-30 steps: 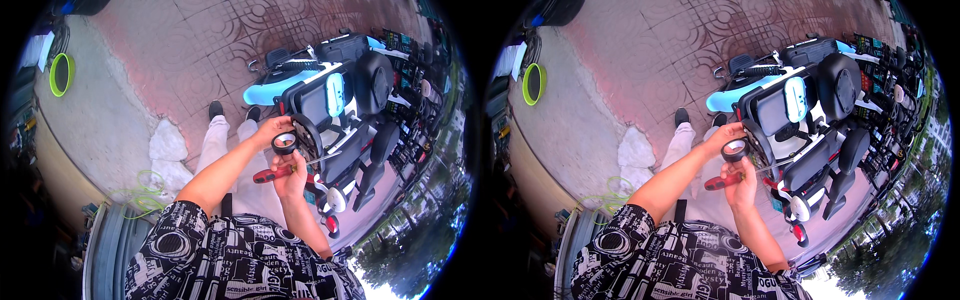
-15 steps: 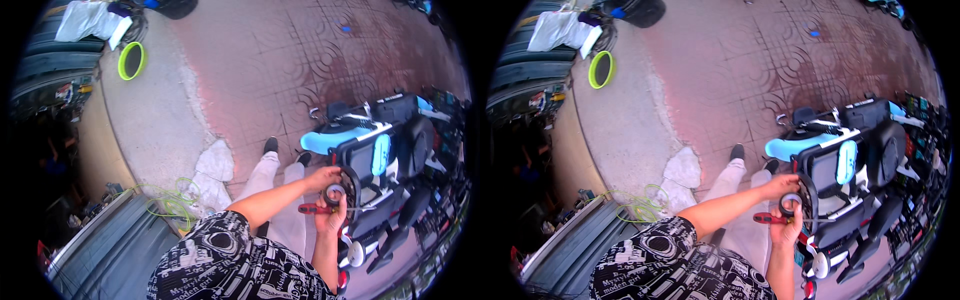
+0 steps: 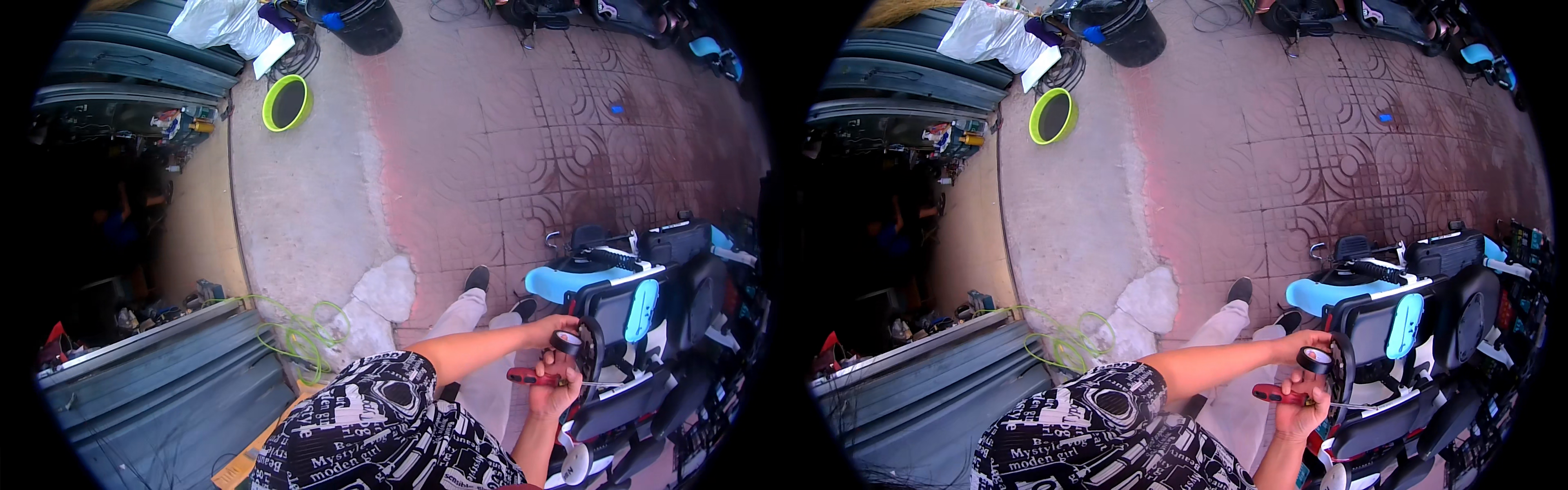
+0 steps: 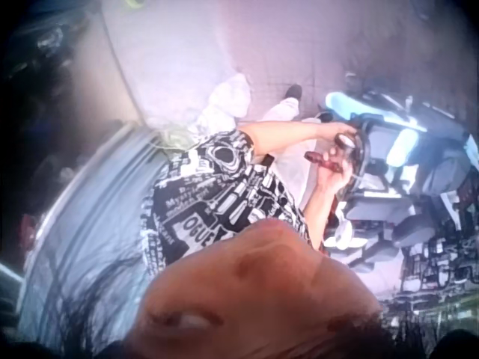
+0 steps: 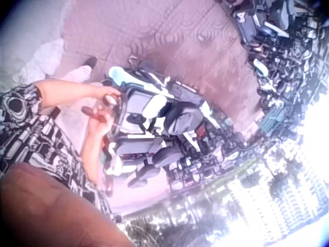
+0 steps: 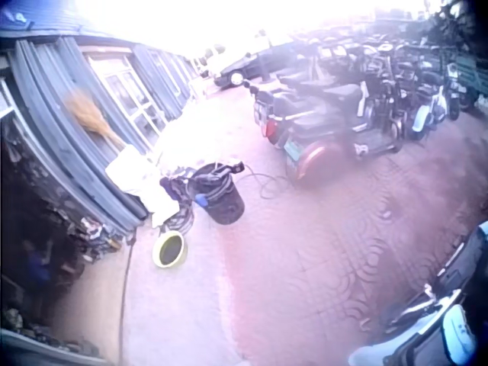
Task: The person uses a screwdriver to remove a black plastic cover from the back of a light blue electric scooter. They then use a roll of black tape to wrap the exposed metal stem of the cover. The person repeatedly removes and reattaches the cover, adjusting the tape and the cover's position on the scooter.
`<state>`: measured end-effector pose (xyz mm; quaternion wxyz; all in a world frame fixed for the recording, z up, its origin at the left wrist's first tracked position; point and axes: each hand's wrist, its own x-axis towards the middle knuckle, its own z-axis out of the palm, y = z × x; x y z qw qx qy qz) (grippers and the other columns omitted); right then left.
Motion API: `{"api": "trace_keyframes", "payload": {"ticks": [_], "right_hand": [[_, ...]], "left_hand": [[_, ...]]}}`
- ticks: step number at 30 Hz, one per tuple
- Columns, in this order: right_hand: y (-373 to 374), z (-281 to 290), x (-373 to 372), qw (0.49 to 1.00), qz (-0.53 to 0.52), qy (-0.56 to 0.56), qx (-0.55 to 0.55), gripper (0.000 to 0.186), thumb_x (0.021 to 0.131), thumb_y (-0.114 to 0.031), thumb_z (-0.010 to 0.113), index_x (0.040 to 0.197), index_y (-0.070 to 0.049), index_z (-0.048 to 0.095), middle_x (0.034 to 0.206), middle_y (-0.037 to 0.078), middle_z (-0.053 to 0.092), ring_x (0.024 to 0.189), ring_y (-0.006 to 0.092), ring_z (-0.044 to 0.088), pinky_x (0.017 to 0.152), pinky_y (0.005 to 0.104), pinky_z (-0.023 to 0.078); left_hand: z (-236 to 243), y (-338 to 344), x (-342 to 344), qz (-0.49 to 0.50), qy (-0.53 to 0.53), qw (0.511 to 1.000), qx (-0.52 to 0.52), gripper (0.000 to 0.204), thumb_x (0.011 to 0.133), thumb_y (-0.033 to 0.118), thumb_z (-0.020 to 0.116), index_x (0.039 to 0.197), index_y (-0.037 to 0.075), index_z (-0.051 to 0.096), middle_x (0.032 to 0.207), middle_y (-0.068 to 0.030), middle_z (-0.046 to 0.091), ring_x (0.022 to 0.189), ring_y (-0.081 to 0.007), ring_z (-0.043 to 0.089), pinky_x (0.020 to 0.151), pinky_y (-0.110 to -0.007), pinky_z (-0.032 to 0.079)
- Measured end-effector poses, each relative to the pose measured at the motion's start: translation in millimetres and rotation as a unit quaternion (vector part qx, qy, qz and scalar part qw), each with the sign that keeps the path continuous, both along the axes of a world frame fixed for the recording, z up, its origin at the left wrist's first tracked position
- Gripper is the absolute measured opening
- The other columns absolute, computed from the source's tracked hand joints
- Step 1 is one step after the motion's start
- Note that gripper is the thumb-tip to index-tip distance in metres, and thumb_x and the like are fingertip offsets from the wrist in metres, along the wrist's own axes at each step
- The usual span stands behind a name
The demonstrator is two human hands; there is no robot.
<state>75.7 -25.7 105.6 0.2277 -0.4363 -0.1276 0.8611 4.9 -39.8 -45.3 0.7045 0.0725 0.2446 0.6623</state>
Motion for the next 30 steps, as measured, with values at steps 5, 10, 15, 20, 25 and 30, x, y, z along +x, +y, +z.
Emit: {"api": "trace_keyframes", "payload": {"ticks": [5,10,15,20,25,30], "right_hand": [[-4.0,-38.0,24.9,0.981,-0.036,-0.18,0.059,0.021,0.089,-0.021,0.059,0.102,-0.004,0.057,0.091,0.006,0.058,0.077,0.017,0.052,0.066,0.0302,0.043],[-10.1,-57.5,18.3,0.955,-0.017,-0.264,0.131,0.031,0.088,-0.035,0.068,0.104,-0.01,0.058,0.086,0.0,0.058,0.068,0.0092,0.052,0.062,0.0249,0.044],[-18.2,-58.9,0.8,0.937,-0.038,-0.296,0.182,0.031,0.087,-0.036,0.069,0.1,-0.009,0.061,0.083,-0.003,0.059,0.067,0.0062,0.053,0.059,0.021,0.045],[-20.5,-34.4,-27.5,0.927,-0.096,-0.321,0.171,0.021,0.091,-0.028,0.065,0.091,-0.008,0.06,0.073,-0.003,0.055,0.059,0.0056,0.049,0.052,0.0196,0.038],[-15.6,-51.3,-7.9,0.948,-0.045,-0.266,0.171,0.018,0.092,-0.025,0.063,0.085,-0.01,0.057,0.07,-0.003,0.054,0.055,0.0058,0.047,0.048,0.0215,0.035],[-14.7,-53.0,-7.3,0.944,-0.031,-0.305,0.124,0.027,0.085,-0.035,0.072,0.085,-0.01,0.062,0.073,-0.004,0.058,0.066,0.0063,0.053,0.059,0.0227,0.04]], "left_hand": [[7.9,1.8,-8.5,-0.006,0.021,1.0,-0.012,0.028,0.093,0.005,0.053,0.12,0.003,0.055,0.107,0.0001,0.062,0.099,-0.0076,0.056,0.088,-0.026,0.046],[9.4,1.7,-7.1,0.016,0.055,0.998,0.008,0.026,0.094,0.007,0.052,0.12,0.003,0.056,0.108,0.0003,0.062,0.1,-0.0072,0.056,0.089,-0.025,0.045],[14.7,-3.4,-8.0,0.01,0.028,0.999,-0.03,0.022,0.095,0.011,0.052,0.116,0.006,0.059,0.1,0.0049,0.061,0.087,-0.003,0.054,0.078,-0.022,0.046],[21.7,-4.2,-24.9,-0.1,-0.031,0.992,-0.076,0.023,0.097,0.01,0.05,0.118,0.014,0.057,0.085,0.0131,0.054,0.061,0.0042,0.04,0.055,-0.012,0.032],[-0.5,-3.2,-11.4,-0.078,-0.127,0.987,-0.052,0.023,0.098,0.009,0.046,0.119,0.009,0.054,0.106,0.0013,0.062,0.088,-0.0052,0.059,0.075,-0.024,0.051],[13.4,0.7,-13.2,-0.051,-0.178,0.975,-0.125,0.06,0.082,0.015,0.064,0.138,0.008,0.042,0.125,-0.0095,0.057,0.1,-0.024,0.063,0.078,-0.035,0.055]]}}
